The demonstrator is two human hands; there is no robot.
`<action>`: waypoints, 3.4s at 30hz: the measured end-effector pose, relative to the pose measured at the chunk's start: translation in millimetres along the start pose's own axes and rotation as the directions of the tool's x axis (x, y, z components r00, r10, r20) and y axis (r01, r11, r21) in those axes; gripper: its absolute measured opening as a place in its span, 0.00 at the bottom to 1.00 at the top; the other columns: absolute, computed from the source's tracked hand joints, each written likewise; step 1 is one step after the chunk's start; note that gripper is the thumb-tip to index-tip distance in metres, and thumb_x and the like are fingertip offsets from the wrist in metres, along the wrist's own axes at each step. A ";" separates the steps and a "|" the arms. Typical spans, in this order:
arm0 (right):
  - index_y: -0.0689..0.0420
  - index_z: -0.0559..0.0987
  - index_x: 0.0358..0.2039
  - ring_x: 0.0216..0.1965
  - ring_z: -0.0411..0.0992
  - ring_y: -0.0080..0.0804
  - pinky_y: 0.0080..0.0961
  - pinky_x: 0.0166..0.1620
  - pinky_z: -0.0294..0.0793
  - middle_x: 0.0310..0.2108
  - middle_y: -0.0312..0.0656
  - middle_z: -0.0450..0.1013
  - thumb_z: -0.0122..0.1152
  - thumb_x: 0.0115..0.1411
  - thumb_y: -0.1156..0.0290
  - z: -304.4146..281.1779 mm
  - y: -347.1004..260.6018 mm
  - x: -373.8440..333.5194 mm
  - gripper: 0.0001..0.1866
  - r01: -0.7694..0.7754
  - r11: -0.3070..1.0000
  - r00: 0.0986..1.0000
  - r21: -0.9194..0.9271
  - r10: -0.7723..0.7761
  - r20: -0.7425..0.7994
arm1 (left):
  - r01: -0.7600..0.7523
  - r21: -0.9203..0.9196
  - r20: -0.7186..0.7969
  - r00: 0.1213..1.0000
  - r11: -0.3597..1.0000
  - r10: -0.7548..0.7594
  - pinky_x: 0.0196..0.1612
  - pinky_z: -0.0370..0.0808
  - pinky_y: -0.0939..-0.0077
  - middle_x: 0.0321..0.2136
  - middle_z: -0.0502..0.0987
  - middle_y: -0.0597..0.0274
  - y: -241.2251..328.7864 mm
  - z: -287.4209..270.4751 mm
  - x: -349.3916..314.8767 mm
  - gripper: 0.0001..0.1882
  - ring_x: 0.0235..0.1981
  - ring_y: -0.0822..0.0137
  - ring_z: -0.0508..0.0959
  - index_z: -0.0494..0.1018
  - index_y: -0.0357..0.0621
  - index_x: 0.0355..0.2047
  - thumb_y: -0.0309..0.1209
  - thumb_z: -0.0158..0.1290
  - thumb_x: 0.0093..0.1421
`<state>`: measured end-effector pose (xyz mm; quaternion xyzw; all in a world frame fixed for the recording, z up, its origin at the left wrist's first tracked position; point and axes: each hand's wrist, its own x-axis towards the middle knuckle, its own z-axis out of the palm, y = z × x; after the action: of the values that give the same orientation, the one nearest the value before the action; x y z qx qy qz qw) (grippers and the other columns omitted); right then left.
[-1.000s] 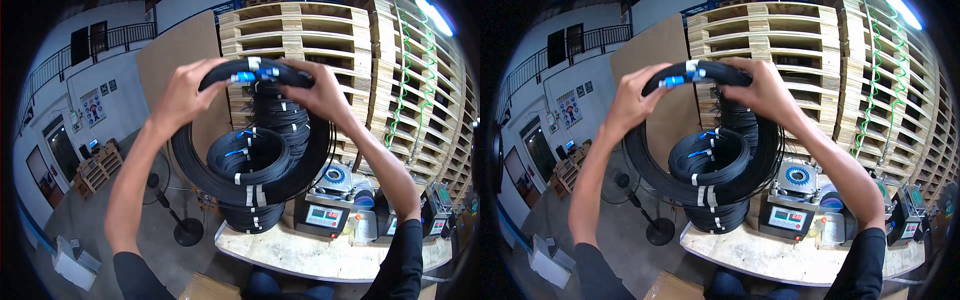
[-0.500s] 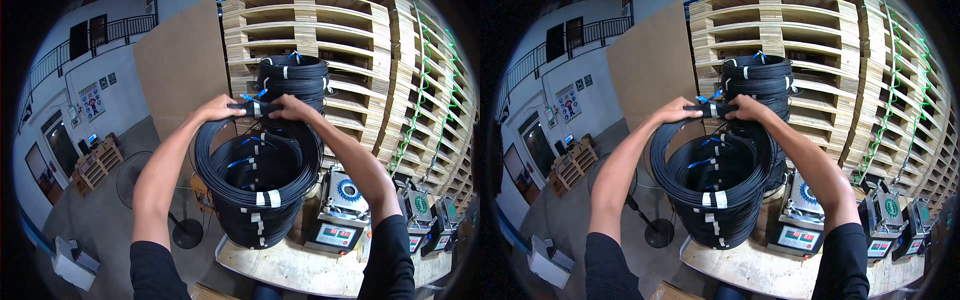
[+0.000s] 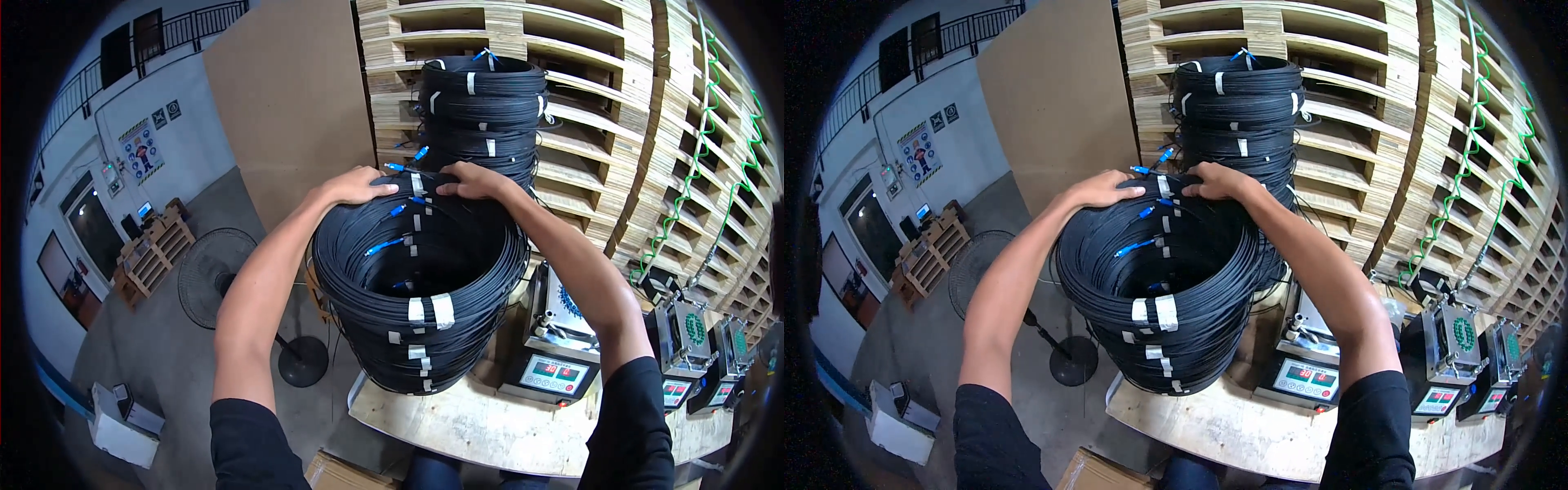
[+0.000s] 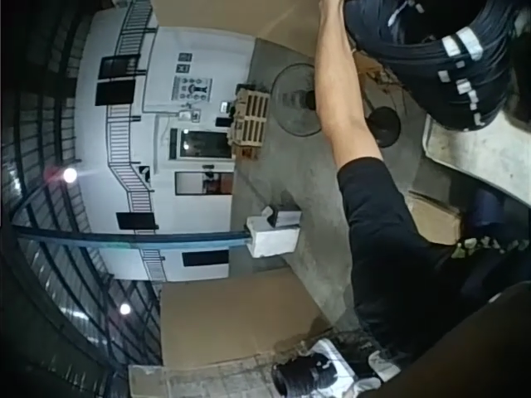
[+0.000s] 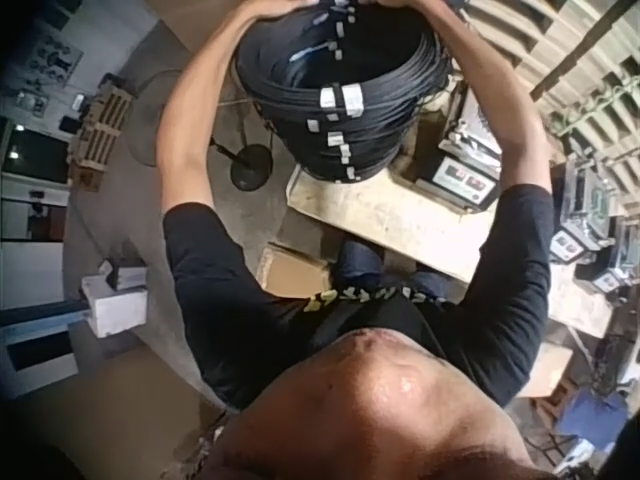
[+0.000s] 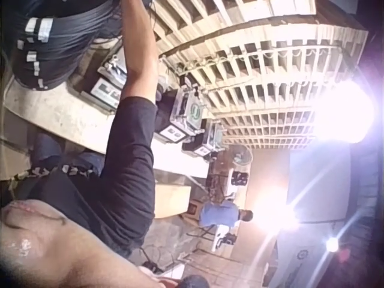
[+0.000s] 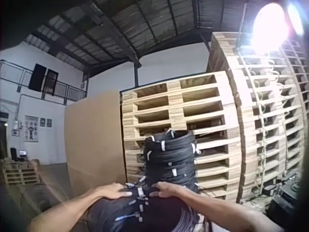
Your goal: Apply blue sealant to the ends of cable connectors and place the wire coils into a heat-sealing machine.
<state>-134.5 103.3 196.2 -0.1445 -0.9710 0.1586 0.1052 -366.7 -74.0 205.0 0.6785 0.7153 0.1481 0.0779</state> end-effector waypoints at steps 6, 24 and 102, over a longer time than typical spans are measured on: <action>0.63 0.75 0.57 0.52 0.75 0.51 0.35 0.57 0.71 0.48 0.61 0.77 0.63 0.62 0.52 6.9 17.0 7.6 0.32 0.069 0.997 0.997 0.031 -0.068 -0.031 | -0.009 0.019 -0.070 0.997 1.000 0.010 0.49 0.75 0.61 0.39 0.82 0.44 -6.6 8.3 4.4 0.33 0.41 0.53 0.81 0.78 0.32 0.45 0.57 0.51 0.65; 0.58 0.70 0.62 0.45 0.78 0.49 0.35 0.50 0.76 0.45 0.55 0.77 0.75 0.50 0.47 -23.6 -1.8 -3.0 0.44 0.035 0.992 0.999 -0.123 -0.038 -0.021 | -0.006 -0.119 -0.209 0.978 0.993 -0.019 0.53 0.76 0.62 0.49 0.77 0.46 21.4 -18.8 -28.1 0.36 0.47 0.54 0.80 0.69 0.44 0.61 0.44 0.67 0.55; 0.56 0.80 0.50 0.30 0.81 0.35 0.33 0.36 0.79 0.29 0.45 0.81 0.63 0.57 0.75 -39.8 -47.3 -278.7 0.18 0.071 0.997 0.887 0.033 -0.048 -0.460 | -0.460 -0.097 -0.221 0.874 0.882 0.432 0.42 0.78 0.67 0.34 0.82 0.52 285.5 19.7 -88.1 0.13 0.35 0.62 0.82 0.78 0.38 0.45 0.28 0.58 0.60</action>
<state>124.7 -16.0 204.9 -0.1454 -0.9185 0.1406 0.3398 -84.1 -149.3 269.1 0.8001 0.5304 0.2793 0.0213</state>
